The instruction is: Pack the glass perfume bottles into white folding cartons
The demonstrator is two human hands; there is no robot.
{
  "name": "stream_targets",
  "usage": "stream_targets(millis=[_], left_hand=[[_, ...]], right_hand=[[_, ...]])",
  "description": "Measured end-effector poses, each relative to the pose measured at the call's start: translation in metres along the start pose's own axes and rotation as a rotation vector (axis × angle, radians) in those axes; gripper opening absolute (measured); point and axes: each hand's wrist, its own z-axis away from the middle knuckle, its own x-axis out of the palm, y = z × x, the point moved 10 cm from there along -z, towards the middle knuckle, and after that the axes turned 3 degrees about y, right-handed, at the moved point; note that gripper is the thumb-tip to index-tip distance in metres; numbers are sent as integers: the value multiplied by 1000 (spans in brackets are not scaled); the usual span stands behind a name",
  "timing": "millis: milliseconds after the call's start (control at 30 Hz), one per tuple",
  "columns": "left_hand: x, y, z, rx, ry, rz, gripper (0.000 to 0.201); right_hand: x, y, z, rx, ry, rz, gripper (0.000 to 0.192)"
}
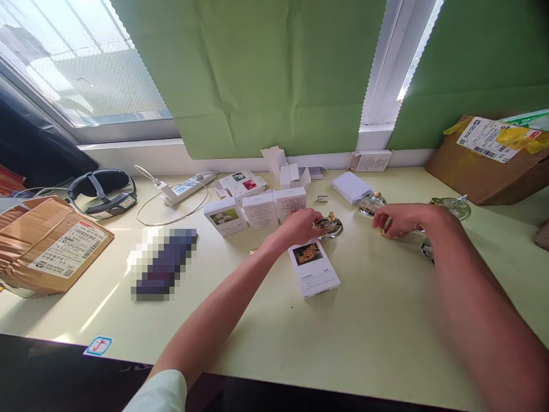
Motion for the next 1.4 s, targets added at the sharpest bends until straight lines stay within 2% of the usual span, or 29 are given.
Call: stream_targets(millis=[133, 267, 333, 433, 500, 633, 733, 900, 1033, 1167, 1233, 1300, 1400], left_hand=[[0, -1, 0, 9, 10, 10, 31], [1, 0, -1, 23, 17, 21, 31], [1, 1, -1, 31, 21, 25, 30], [2, 2, -1, 44, 26, 29, 29], [2, 3, 0, 52, 30, 30, 29], [2, 4, 1, 59, 29, 32, 29], [3, 4, 1, 60, 19, 36, 30], [3, 4, 1, 72, -14, 46, 37], [-13, 3, 6, 106, -26, 110, 50], [-48, 0, 12, 67, 97, 257, 41], [-59, -1, 14, 35, 164, 288, 40], [-62, 2, 14, 24, 207, 318, 39], [-56, 8, 12, 50, 232, 369, 38]], right_hand=[[14, -9, -1, -28, -110, -41, 35], [9, -26, 10, -128, -127, -66, 39], [-5, -45, 22, -245, -56, -117, 44], [-34, -82, 46, -459, 126, -254, 42], [-48, -101, 59, -552, 242, -341, 40], [-59, -121, 66, -643, 409, -437, 35], [-59, -127, 63, -681, 468, -441, 29], [-54, -131, 59, -680, 442, -393, 25], [-50, -134, 58, -673, 410, -367, 28], [-41, -140, 55, -681, 332, -342, 29], [-36, -141, 52, -672, 292, -337, 29], [-33, -140, 50, -652, 272, -333, 31], [-32, -137, 48, -621, 246, -317, 42]])
